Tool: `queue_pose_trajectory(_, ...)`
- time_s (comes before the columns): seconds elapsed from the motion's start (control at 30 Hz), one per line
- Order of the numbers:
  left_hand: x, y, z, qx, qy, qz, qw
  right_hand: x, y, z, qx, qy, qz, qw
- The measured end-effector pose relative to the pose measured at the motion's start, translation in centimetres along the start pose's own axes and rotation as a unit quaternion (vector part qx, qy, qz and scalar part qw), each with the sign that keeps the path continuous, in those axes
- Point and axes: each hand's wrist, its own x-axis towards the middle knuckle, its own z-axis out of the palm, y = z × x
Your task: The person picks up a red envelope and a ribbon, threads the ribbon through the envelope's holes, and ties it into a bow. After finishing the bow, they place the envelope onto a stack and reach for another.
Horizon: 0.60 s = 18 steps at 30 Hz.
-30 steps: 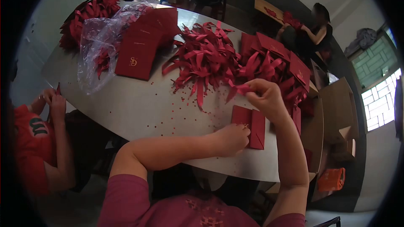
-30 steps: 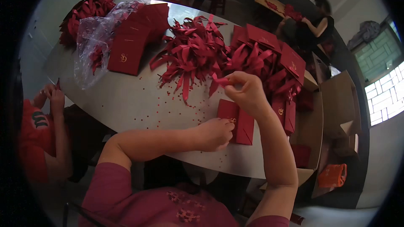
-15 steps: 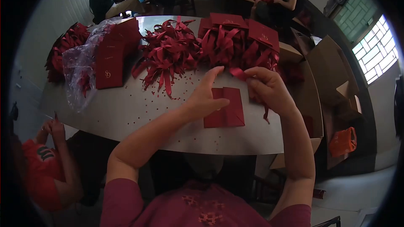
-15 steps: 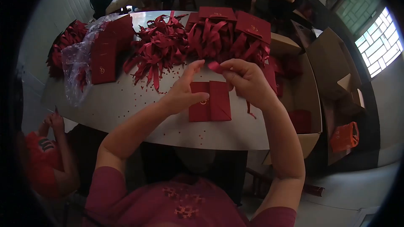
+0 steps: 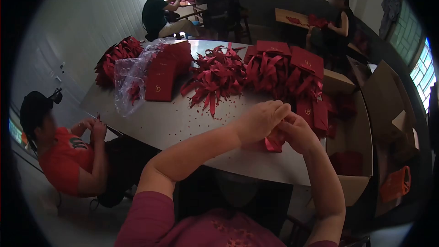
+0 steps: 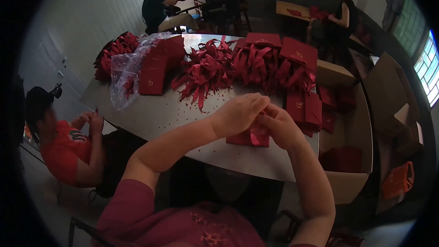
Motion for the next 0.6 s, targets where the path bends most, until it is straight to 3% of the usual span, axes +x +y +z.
queue_pose_trajectory(0.03, 0.2, -0.4, -0.3, -0.031, -0.023, -0.004, 0.999, -0.1, -0.2, -0.1, 0.045, -0.021, 0.022, 0.999)
queue_pose_trajectory(0.07, 0.3, -0.9, -0.5, -0.062, -0.045, -0.007, 0.997, -0.4, -0.7, 0.0, 0.008, 0.012, 0.026, 1.000)
queue_pose_trajectory(0.13, 0.3, -1.5, -1.8, -0.043, 0.017, -0.036, 0.998, -0.9, -1.6, -0.3, -0.042, 0.061, 0.018, 0.997)
queue_pose_trajectory(0.17, -0.1, -1.9, -2.2, -0.066, 0.065, -0.093, 0.991, -1.0, -1.9, -0.5, -0.096, 0.096, 0.000, 0.991)
queue_pose_trajectory(0.2, -1.1, -2.7, -2.5, -0.072, 0.062, -0.095, 0.991, -1.1, -2.2, -0.9, -0.129, 0.118, -0.024, 0.984)
queue_pose_trajectory(0.27, -3.7, -4.8, -2.3, -0.025, -0.033, -0.334, 0.942, -1.8, -2.9, -1.1, -0.175, 0.163, -0.043, 0.970)
queue_pose_trajectory(0.33, -6.5, -6.2, -0.2, -0.028, -0.046, -0.362, 0.931, -2.3, -3.6, -0.9, -0.220, 0.205, -0.061, 0.952)
queue_pose_trajectory(0.37, -7.7, -6.8, 0.9, -0.027, -0.058, -0.387, 0.920, -2.4, -3.8, -0.4, -0.372, 0.253, -0.154, 0.879)
queue_pose_trajectory(0.4, -7.9, -6.6, 1.3, -0.029, -0.060, -0.389, 0.919, -2.3, -3.8, 0.1, -0.510, 0.291, -0.240, 0.773)
queue_pose_trajectory(0.5, -8.1, -6.4, 2.8, -0.058, -0.086, -0.436, 0.894, -0.1, -2.0, 0.6, -0.559, 0.268, -0.266, 0.738)
queue_pose_trajectory(0.6, -8.2, -7.1, 3.9, -0.054, -0.096, -0.428, 0.897, 4.8, 4.0, -0.8, -0.427, 0.228, -0.201, 0.851)
